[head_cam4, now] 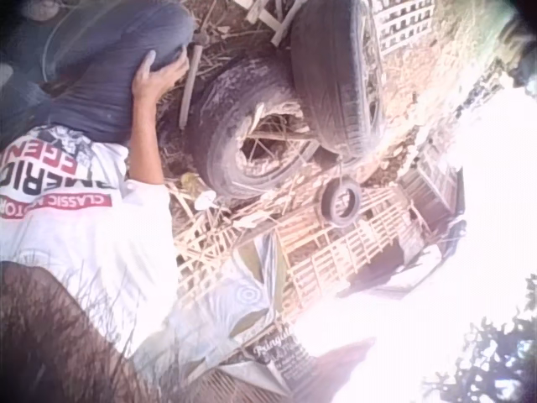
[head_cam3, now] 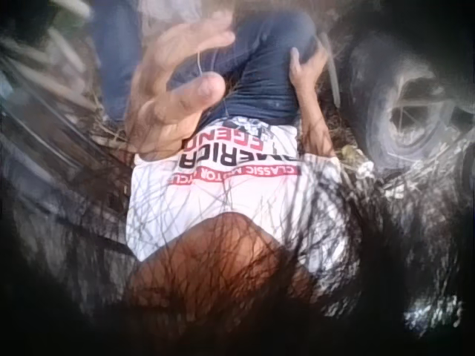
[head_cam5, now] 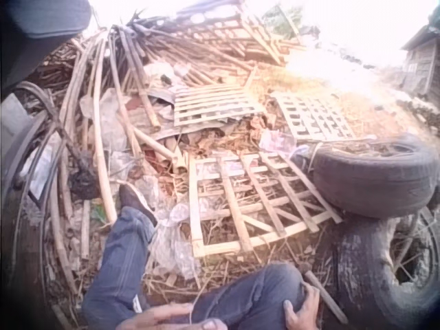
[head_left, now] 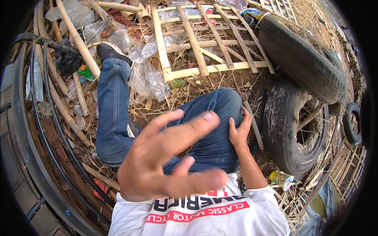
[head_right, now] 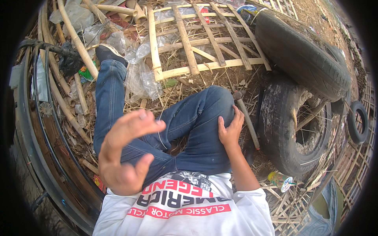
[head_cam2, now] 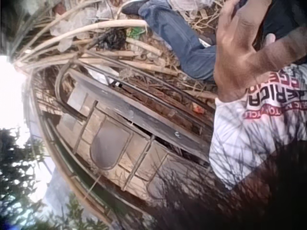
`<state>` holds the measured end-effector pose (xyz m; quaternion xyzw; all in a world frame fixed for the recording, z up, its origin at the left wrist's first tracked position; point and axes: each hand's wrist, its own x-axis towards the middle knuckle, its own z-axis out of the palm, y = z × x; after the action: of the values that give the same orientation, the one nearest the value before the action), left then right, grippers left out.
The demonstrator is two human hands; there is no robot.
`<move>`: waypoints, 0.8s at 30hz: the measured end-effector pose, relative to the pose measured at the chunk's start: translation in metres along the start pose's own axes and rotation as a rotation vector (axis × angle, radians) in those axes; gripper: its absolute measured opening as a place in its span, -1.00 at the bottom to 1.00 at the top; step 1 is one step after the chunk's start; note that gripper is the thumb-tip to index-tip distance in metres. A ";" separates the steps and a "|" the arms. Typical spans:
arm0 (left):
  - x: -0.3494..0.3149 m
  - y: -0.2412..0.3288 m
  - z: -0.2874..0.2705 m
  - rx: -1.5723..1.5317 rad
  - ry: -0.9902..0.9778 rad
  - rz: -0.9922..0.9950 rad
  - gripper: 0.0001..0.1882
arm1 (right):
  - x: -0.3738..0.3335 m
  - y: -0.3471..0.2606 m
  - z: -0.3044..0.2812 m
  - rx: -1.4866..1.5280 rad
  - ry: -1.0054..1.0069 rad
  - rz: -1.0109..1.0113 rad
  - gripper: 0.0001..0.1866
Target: The person repairs a bamboo frame by hammering a small wooden strip onto it and later trimming a thin piece of bamboo using a large knife while sitting in a yard.
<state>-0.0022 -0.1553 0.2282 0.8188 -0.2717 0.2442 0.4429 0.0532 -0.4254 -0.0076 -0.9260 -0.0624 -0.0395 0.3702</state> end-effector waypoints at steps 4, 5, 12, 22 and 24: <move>-0.048 -0.055 -0.036 0.165 0.116 -0.387 -0.11 | 0.003 -0.004 -0.001 0.003 -0.003 -0.019 -0.33; -0.057 -0.067 -0.046 0.186 0.139 -0.504 -0.11 | 0.003 -0.004 -0.004 0.003 -0.004 -0.013 -0.33; -0.223 -0.188 -0.087 0.134 0.490 -0.993 -0.28 | 0.002 -0.009 -0.008 0.002 0.012 -0.026 -0.33; -0.261 -0.216 -0.091 -0.059 0.734 -0.970 -0.42 | -0.003 -0.008 -0.015 0.010 0.009 0.017 -0.35; -0.260 -0.214 -0.091 -0.065 0.738 -0.974 -0.44 | -0.006 -0.010 -0.025 0.102 0.016 0.013 -0.39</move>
<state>-0.0654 0.0807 -0.0209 0.6964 0.2978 0.2728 0.5932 0.0451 -0.4363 0.0166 -0.9059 -0.0554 -0.0412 0.4178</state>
